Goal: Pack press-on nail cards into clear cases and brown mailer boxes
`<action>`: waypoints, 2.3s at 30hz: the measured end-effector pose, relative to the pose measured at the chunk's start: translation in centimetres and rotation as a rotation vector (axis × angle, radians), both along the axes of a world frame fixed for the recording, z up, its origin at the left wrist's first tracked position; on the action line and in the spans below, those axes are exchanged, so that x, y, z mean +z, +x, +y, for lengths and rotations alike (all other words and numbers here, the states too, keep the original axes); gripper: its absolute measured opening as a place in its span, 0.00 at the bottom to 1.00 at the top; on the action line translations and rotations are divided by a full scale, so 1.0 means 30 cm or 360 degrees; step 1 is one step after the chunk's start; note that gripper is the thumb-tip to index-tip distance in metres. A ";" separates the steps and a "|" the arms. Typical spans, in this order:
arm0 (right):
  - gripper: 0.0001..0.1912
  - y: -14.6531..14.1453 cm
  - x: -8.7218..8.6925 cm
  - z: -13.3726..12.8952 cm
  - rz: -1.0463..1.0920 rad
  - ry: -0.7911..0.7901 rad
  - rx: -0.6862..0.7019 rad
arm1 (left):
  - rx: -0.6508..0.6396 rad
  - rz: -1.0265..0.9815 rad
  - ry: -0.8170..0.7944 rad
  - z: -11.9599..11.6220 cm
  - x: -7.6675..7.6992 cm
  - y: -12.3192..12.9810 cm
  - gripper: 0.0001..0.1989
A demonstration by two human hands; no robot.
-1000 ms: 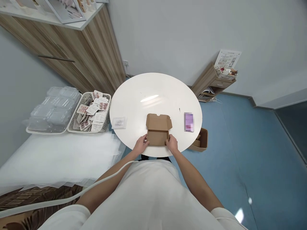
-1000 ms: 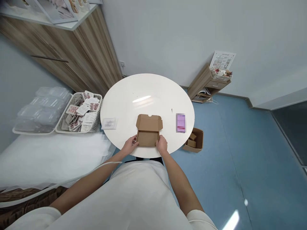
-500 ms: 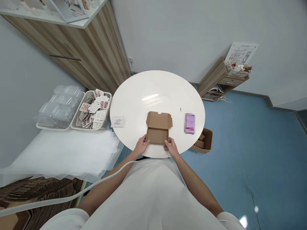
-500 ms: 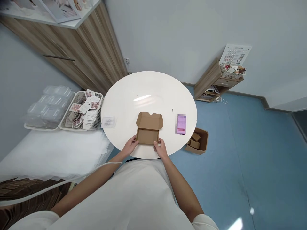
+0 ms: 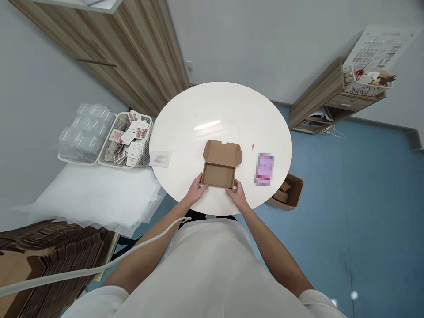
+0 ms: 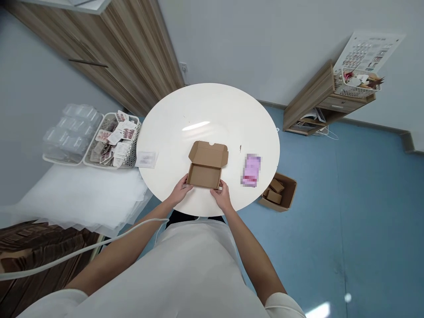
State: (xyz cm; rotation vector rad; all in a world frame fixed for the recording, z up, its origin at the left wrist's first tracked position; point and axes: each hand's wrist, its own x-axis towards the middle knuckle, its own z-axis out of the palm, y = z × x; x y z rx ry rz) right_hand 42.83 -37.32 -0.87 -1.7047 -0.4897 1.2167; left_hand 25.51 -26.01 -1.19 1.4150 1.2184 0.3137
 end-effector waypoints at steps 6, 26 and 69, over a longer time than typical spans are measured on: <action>0.30 0.003 0.045 -0.030 -0.0607 0.0047 -0.0100 | 0.0058 0.0010 -0.0002 -0.005 0.026 -0.067 0.35; 0.27 -0.558 0.052 0.601 -0.0174 -0.0297 0.0564 | 0.0425 0.0388 0.0330 0.479 -0.031 -0.551 0.27; 0.13 -0.217 0.141 0.245 -0.0813 0.0124 0.0046 | 0.0131 -0.0360 -0.0215 0.181 0.132 -0.068 0.15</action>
